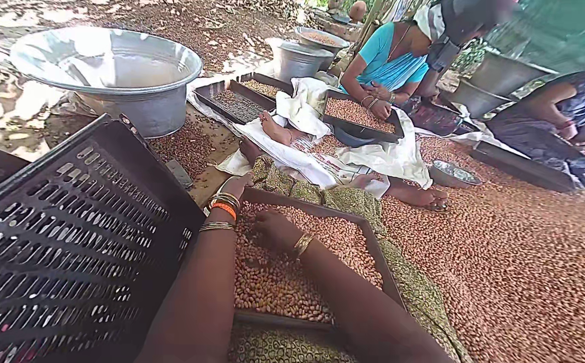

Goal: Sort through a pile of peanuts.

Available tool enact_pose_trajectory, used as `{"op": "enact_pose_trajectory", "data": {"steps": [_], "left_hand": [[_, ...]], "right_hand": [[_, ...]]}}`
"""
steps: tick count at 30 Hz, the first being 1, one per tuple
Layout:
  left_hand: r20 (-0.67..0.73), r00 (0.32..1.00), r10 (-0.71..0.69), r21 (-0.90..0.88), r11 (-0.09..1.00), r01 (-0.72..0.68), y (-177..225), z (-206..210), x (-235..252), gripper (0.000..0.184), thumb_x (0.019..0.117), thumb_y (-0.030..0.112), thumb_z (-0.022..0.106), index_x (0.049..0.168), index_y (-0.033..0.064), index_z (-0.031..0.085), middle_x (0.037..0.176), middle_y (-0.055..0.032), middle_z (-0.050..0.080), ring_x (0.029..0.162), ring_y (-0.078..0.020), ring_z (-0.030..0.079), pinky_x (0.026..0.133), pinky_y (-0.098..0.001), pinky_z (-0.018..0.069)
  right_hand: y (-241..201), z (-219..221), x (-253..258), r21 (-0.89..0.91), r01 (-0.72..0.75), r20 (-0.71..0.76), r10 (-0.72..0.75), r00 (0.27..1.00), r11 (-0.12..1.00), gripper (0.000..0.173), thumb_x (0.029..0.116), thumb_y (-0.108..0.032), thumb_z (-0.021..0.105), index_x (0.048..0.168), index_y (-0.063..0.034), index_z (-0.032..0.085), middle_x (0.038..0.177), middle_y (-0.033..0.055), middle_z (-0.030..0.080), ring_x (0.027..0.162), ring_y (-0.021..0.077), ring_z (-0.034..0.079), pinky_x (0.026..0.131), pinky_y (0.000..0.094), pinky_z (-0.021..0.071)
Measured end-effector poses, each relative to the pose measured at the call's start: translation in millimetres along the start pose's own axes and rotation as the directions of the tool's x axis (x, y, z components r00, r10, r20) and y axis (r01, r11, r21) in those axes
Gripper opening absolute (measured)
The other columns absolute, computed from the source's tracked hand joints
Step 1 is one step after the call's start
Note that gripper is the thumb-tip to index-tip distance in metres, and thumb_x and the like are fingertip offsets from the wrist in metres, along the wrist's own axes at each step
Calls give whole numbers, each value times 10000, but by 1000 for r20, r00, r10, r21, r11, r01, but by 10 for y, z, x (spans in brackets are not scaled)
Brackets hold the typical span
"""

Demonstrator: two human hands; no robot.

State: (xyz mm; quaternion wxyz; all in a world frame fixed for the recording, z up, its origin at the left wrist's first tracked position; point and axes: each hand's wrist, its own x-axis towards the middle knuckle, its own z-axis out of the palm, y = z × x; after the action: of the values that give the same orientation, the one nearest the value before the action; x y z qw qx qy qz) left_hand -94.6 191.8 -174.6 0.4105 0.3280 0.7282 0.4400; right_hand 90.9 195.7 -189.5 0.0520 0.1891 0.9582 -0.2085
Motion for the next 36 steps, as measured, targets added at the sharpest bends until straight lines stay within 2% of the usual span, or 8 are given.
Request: {"op": "enact_pose_trajectory", "data": {"steps": [6, 11, 20, 25, 28, 31, 33, 36], "left_hand": [[-10, 999, -31, -136, 990, 29, 112, -4, -274, 647, 1049, 599, 443, 1093, 14, 716, 1175, -192, 682, 1100, -327, 615, 964, -560, 450], [-21, 999, -37, -115, 993, 34, 78, 10, -264, 686, 1028, 656, 421, 1067, 41, 721, 1142, -190, 677, 1073, -327, 609, 934, -560, 455], [-18, 999, -36, -90, 995, 34, 0, 17, -123, 668, 1051, 628, 395, 1104, 52, 729, 1237, -182, 678, 1205, -354, 596, 1009, -606, 428], [-3, 1000, -25, -62, 998, 25, -13, 1, -138, 697, 1048, 640, 384, 1104, 43, 738, 1249, -211, 674, 1221, -390, 592, 1007, -643, 421], [0, 1000, 6, -37, 999, -6, -40, 25, -109, 706, 1049, 645, 369, 1091, 46, 740, 1231, -209, 681, 1206, -387, 603, 1000, -650, 427], [-24, 999, 25, 44, 999, -24, 0, -4, -218, 717, 1048, 658, 350, 1129, 57, 734, 1247, -206, 679, 1211, -396, 600, 998, -654, 425], [-30, 999, 35, 108, 994, -32, 2, 13, -265, 687, 1053, 636, 377, 1152, 49, 720, 1251, -217, 669, 1220, -404, 594, 1009, -650, 427], [-49, 995, 91, 221, 972, -78, 7, 75, -95, 561, 1071, 480, 503, 1152, -42, 693, 1172, -303, 667, 1162, -465, 617, 999, -678, 437]], "right_hand": [[-26, -644, -672, -31, -173, 442, 168, 881, 984, 245, 898, -192, 803, 1060, -11, 772, 1043, 228, 730, 1017, 427, 688, 904, 679, 504], [-474, -215, -333, 205, 102, 4, -105, 994, 973, 178, 981, -59, 626, 1079, 22, 751, 1061, 196, 742, 1049, 326, 702, 989, 501, 525], [-467, 58, -163, 231, 21, -32, -13, 999, 973, 191, 994, -71, 609, 1102, 31, 730, 1186, 227, 685, 1161, 348, 650, 1040, 486, 503], [-176, -308, -677, 691, 121, 340, -468, 816, 713, 174, 896, -136, 700, 887, 34, 740, 801, 43, 731, 696, 61, 652, 651, 264, 535], [-302, -267, -666, 696, 183, 198, -432, 880, 694, 171, 937, -111, 679, 930, 48, 741, 855, 54, 749, 765, 48, 678, 731, 239, 562], [-522, 78, -317, 381, 239, -192, -177, 965, 893, 182, 933, -59, 706, 1068, 51, 756, 1179, 217, 725, 1192, 307, 658, 1079, 424, 483], [-655, 292, -186, 346, 128, -181, -68, 981, 930, 322, 939, -96, 687, 1227, 47, 693, 1397, 264, 589, 1370, 397, 509, 1177, 509, 382], [-743, 525, -253, 271, 350, -203, -302, 931, 897, 295, 921, -103, 710, 1172, 51, 720, 1282, 251, 675, 1286, 399, 587, 1169, 553, 368]]}}
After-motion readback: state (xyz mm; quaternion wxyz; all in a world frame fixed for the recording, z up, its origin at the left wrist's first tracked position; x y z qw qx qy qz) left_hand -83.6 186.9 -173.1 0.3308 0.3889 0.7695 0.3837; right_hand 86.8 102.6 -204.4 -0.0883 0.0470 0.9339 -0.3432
